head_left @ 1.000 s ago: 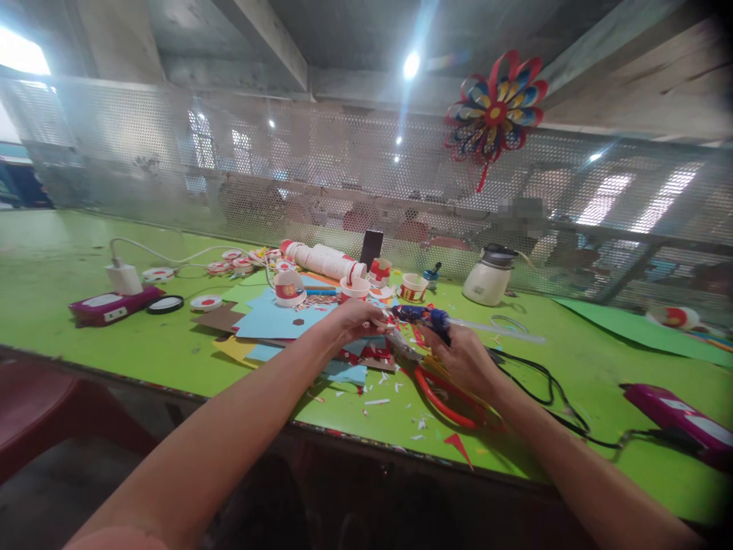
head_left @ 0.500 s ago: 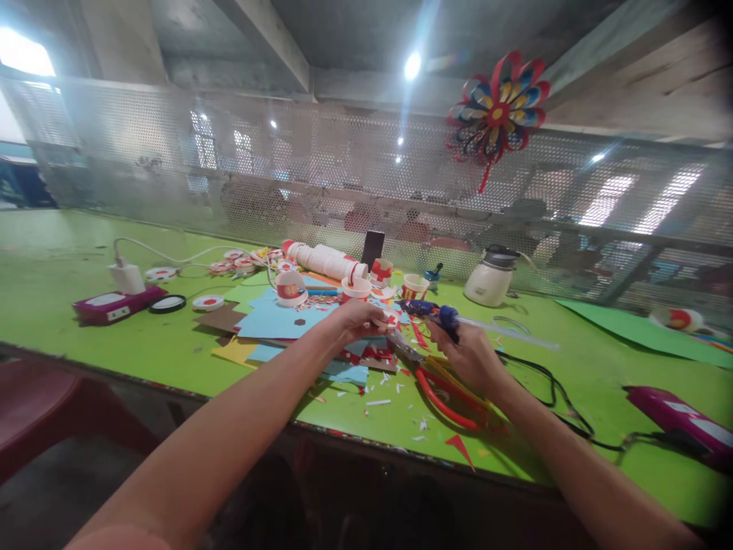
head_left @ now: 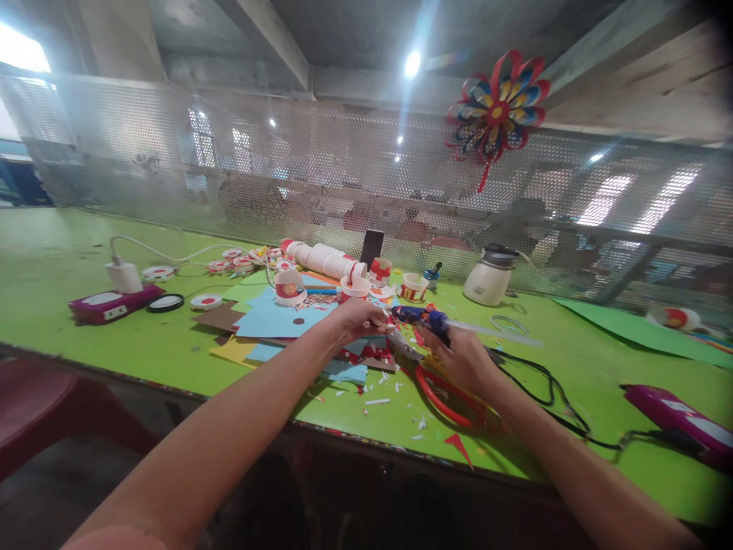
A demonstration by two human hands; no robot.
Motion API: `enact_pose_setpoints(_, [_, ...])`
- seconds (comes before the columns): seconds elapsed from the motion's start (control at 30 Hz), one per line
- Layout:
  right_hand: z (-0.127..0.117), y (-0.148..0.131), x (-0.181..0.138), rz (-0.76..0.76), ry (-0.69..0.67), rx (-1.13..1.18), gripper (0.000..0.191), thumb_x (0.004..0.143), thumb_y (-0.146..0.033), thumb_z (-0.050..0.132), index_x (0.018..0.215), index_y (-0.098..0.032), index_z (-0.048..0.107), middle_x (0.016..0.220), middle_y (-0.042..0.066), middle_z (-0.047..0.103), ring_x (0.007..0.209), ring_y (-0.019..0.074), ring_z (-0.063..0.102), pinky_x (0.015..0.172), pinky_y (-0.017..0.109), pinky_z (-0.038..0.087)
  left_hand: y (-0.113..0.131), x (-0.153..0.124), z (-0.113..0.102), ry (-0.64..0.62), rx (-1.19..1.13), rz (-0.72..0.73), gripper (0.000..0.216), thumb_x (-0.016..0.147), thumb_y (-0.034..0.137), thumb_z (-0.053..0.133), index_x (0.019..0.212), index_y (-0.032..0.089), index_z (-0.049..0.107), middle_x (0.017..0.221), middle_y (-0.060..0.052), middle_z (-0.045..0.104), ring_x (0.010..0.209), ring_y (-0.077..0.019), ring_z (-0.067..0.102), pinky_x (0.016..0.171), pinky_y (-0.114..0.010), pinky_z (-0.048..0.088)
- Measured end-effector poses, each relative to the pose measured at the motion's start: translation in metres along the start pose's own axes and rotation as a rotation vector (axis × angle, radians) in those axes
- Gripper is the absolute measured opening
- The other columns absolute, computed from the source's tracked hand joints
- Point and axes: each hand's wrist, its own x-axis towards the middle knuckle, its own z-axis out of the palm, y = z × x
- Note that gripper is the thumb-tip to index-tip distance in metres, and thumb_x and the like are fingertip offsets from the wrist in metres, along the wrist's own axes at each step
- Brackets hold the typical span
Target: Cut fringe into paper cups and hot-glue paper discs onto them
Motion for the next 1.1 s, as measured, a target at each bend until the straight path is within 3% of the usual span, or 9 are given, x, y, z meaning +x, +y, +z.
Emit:
enact_pose_setpoints(0.23, [-0.001,-0.001,-0.001,0.017,0.046,0.015,0.041,0.087,-0.045,0.038,0.069,-0.015,0.058,0.055,0.003,0.054,0.049,0.0141,0.041,0.046,0.026,0.033,0.002,-0.003,0.002,0.006,0.002,0.003,0.016,0.065,-0.005,0.057,0.056,0.008,0.052,0.054,-0.002,0.055,0.05,-0.0071,0.054,0.052,-0.018,0.05])
enact_pose_setpoints(0.53, [-0.005,0.004,0.003,0.033,0.121,0.011,0.043,0.088,-0.046,0.039,0.083,-0.013,0.065,0.064,0.007,0.064,0.055,0.018,0.055,0.054,0.028,0.041,0.003,-0.003,0.0,0.016,0.023,-0.01,0.015,0.065,-0.003,0.058,0.058,0.009,0.052,0.053,-0.002,0.055,0.051,-0.0084,0.056,0.051,-0.018,0.049])
enact_pose_setpoints(0.7, [-0.013,0.032,0.015,0.183,0.183,-0.11,0.04,0.087,-0.047,0.044,0.089,-0.013,0.065,0.071,0.006,0.066,0.063,0.019,0.06,0.057,0.03,0.045,0.004,-0.001,-0.001,0.005,0.045,0.014,0.015,0.065,-0.004,0.055,0.059,0.01,0.051,0.054,-0.002,0.055,0.051,-0.009,0.056,0.051,-0.019,0.047])
enact_pose_setpoints(0.87, [-0.032,0.079,0.029,0.414,0.203,-0.26,0.027,0.088,-0.033,0.053,0.108,-0.014,0.057,0.106,0.006,0.062,0.089,0.0188,0.062,0.076,0.039,0.051,0.007,0.003,-0.007,-0.008,0.06,0.073,0.015,0.064,-0.001,0.055,0.06,0.012,0.049,0.056,-0.001,0.055,0.051,-0.0085,0.056,0.045,-0.017,0.041])
enact_pose_setpoints(0.97, [-0.036,0.099,0.031,0.474,0.132,-0.315,0.027,0.088,-0.029,0.054,0.112,-0.015,0.056,0.111,0.006,0.06,0.092,0.0195,0.061,0.077,0.039,0.051,0.006,0.006,-0.01,0.005,0.067,0.084,0.013,0.064,0.001,0.056,0.062,0.013,0.05,0.056,-0.001,0.056,0.049,-0.0079,0.055,0.044,-0.017,0.039])
enact_pose_setpoints(1.1, [-0.025,0.107,0.03,0.446,-0.023,-0.338,0.028,0.088,-0.028,0.055,0.113,-0.016,0.056,0.113,0.007,0.059,0.093,0.0195,0.061,0.076,0.039,0.052,0.005,0.008,-0.011,0.017,0.072,0.077,0.013,0.064,0.003,0.056,0.062,0.013,0.05,0.054,0.0,0.056,0.048,-0.0084,0.055,0.043,-0.017,0.038])
